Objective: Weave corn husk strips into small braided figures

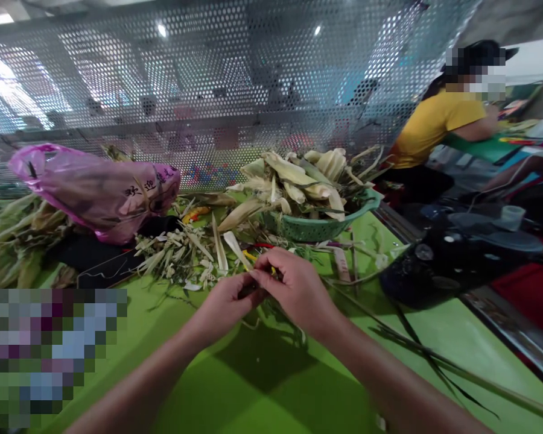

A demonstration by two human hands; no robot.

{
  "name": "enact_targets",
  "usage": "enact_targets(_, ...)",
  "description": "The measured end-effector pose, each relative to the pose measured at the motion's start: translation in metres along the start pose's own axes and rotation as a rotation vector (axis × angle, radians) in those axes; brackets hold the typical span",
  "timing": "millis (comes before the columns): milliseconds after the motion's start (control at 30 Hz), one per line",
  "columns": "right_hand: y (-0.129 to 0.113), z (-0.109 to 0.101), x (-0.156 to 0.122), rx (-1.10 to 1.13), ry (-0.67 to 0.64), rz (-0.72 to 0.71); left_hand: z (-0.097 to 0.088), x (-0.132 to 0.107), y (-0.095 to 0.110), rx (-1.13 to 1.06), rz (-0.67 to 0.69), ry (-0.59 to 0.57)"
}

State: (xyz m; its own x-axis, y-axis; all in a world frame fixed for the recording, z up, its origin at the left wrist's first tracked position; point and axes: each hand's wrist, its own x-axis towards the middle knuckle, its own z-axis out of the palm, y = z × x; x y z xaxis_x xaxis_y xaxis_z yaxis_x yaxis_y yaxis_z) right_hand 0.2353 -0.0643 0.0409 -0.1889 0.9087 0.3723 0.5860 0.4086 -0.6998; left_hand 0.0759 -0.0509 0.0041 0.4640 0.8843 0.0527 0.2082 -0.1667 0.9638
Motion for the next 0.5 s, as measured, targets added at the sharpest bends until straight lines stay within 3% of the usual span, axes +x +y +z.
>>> enact_targets(133,0.003,0.006,-0.001,0.054,0.003,-0.001,0.004,-0.002,-0.002,0.013,0.018,-0.063)
enact_targets(333,0.007,0.008,0.001,0.003,0.033,-0.057,0.008,-0.003,-0.001,-0.201,-0.046,-0.107)
enact_targets(400,0.004,0.004,0.003,-0.064,0.078,-0.119,0.006,-0.001,-0.001,-0.342,-0.117,-0.065)
enact_targets(500,-0.001,-0.002,0.003,-0.178,0.252,-0.222,0.000,0.004,0.000,-0.604,-0.203,0.134)
